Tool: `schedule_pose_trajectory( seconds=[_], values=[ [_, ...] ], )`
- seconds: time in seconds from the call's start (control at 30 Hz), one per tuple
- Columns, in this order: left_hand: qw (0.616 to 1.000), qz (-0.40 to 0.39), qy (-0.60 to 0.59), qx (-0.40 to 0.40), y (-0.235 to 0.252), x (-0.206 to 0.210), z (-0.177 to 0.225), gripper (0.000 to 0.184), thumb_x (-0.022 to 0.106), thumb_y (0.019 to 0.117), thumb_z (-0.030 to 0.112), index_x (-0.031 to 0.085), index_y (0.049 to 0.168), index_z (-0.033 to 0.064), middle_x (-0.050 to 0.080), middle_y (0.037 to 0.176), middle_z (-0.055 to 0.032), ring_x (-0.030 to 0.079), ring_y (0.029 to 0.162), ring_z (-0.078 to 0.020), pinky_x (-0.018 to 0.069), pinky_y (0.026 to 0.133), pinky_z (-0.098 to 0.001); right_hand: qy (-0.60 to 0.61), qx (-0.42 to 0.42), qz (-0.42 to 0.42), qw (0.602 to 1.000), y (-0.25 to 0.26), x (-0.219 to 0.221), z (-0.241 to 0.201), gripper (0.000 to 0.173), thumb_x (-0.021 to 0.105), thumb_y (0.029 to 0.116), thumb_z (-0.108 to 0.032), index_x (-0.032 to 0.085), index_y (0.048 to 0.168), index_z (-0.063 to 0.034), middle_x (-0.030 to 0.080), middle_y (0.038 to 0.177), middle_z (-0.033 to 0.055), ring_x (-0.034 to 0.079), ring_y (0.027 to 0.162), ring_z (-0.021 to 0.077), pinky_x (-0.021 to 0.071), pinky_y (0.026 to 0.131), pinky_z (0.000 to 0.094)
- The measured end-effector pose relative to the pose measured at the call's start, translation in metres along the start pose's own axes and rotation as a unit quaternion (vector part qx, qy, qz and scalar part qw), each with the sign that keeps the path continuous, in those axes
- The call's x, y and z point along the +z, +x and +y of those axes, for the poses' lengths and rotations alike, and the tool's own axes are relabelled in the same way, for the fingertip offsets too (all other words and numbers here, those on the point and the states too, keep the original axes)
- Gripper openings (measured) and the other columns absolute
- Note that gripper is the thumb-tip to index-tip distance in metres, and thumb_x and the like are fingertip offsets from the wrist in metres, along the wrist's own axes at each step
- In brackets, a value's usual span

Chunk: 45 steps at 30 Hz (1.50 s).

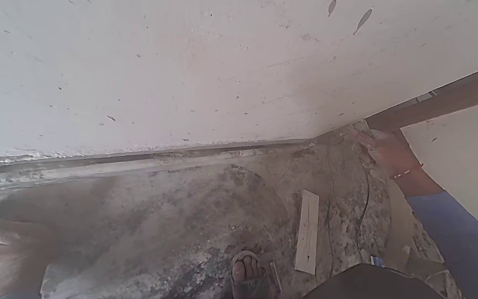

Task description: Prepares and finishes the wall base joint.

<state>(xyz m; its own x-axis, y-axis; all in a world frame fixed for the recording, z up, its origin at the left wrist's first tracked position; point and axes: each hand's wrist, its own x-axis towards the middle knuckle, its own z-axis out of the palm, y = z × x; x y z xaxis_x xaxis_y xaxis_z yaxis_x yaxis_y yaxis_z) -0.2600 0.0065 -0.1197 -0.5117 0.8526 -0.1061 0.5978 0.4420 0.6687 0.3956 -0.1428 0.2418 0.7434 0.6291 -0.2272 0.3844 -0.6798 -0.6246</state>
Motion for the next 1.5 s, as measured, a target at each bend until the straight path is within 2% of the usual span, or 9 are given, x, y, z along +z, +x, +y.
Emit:
schedule_pose_trajectory(
  seconds=[0.27,0.77,0.97,1.07,1.13,1.23,1.33,1.43,1.5],
  values=[
    [0.985,-0.083,0.145,-0.043,-0.003,-0.003,-0.002,0.059,0.054,0.1029,0.029,0.042,0.149,-0.0051,0.05,0.144,-0.0324,0.05,0.134,-0.0459,0.0407,0.11,-0.0609,0.002,0.015,-0.019,1.0,0.001,-0.001,-0.001,0.031,0.053,0.1065,-0.035,0.065,0.111,-0.006,0.058,0.064,0.0019,0.045,0.039,0.0065,0.0414,0.036,0.0209],
    [0.999,0.004,0.036,-0.015,-0.009,-0.011,0.023,0.056,0.036,0.1076,0.039,0.051,0.143,-0.0014,0.059,0.137,-0.0274,0.058,0.13,-0.0399,0.0446,0.108,-0.0569,0.021,0.015,-0.031,0.999,0.002,0.016,0.003,0.03,0.051,0.1079,-0.03,0.062,0.11,-0.0021,0.057,0.059,0.0031,0.046,0.038,0.0066,0.0399,0.035,0.0198],
    [0.997,0.016,-0.04,0.068,-0.036,-0.025,0.062,0.057,0.033,0.1102,0.028,0.035,0.152,-0.011,0.041,0.154,-0.0324,0.038,0.147,-0.0412,0.0254,0.124,-0.0472,0.057,0.011,-0.018,0.998,-0.019,0.021,-0.004,0.03,0.052,0.108,-0.034,0.061,0.109,-0.0053,0.053,0.063,0.0003,0.043,0.041,0.0064,0.0397,0.039,0.0214],
    [0.975,-0.066,-0.171,0.124,-0.113,-0.042,0.114,0.047,0.04,0.1099,0.022,0.047,0.142,-0.0118,0.058,0.135,-0.0282,0.058,0.126,-0.0272,0.0454,0.11,-0.0378,0.136,-0.037,-0.143,0.98,-0.074,0.069,-0.024,0.034,0.045,0.1092,-0.038,0.064,0.094,-0.0136,0.052,0.056,-0.0043,0.042,0.037,0.0051,0.0387,0.033,0.0209],
    [0.928,-0.271,-0.231,0.108,-0.175,-0.065,0.154,0.045,0.037,0.1111,0.03,0.059,0.131,-0.0046,0.068,0.114,-0.0155,0.067,0.103,-0.0166,0.0558,0.092,-0.0352,0.118,-0.062,-0.253,0.958,-0.122,0.113,-0.033,0.033,0.04,0.1087,-0.035,0.062,0.095,-0.0148,0.055,0.059,-0.0035,0.047,0.038,0.0074,0.043,0.034,0.0245],
    [0.775,-0.563,-0.281,0.055,-0.233,-0.097,0.213,0.066,0.025,0.1101,0.049,0.053,0.137,-0.0041,0.068,0.119,-0.0182,0.07,0.104,-0.0251,0.0604,0.089,-0.0461,0.044,-0.174,-0.365,0.914,-0.194,0.178,-0.044,0.038,0.047,0.1037,-0.03,0.059,0.128,-0.0034,0.062,0.083,0.0067,0.059,0.06,0.0173,0.0534,0.054,0.0405],
    [0.801,-0.537,-0.263,-0.014,-0.244,-0.135,0.23,0.055,0.031,0.1106,0.048,0.06,0.104,0.0023,0.064,0.084,-0.0066,0.066,0.074,-0.015,0.0575,0.067,-0.036,0.039,-0.302,-0.467,0.83,-0.245,0.229,-0.055,0.04,0.056,0.101,-0.033,0.055,0.132,-0.0071,0.068,0.101,0.0061,0.068,0.078,0.0144,0.0608,0.071,0.0386],
    [0.84,-0.484,-0.228,-0.093,-0.217,-0.169,0.215,0.039,0.038,0.112,0.036,0.058,0.11,0.0021,0.068,0.084,-0.0066,0.069,0.075,-0.0152,0.0604,0.07,-0.0344,-0.015,-0.301,-0.603,0.739,-0.252,0.23,-0.076,0.076,0.052,0.1042,-0.043,0.018,0.162,-0.0084,0.062,0.133,0.011,0.071,0.101,0.0155,0.0607,0.09,0.0376],
    [0.869,-0.455,-0.167,-0.101,-0.198,-0.192,0.209,0.039,0.037,0.1123,0.034,0.057,0.114,0.0008,0.068,0.081,-0.008,0.069,0.069,-0.0177,0.0605,0.064,-0.0356,0.013,-0.285,-0.643,0.711,-0.249,0.225,-0.077,0.08,0.055,0.1035,-0.044,0.014,0.164,-0.0107,0.07,0.121,0.0081,0.073,0.085,0.0153,0.0619,0.08,0.0373]
  ],
)
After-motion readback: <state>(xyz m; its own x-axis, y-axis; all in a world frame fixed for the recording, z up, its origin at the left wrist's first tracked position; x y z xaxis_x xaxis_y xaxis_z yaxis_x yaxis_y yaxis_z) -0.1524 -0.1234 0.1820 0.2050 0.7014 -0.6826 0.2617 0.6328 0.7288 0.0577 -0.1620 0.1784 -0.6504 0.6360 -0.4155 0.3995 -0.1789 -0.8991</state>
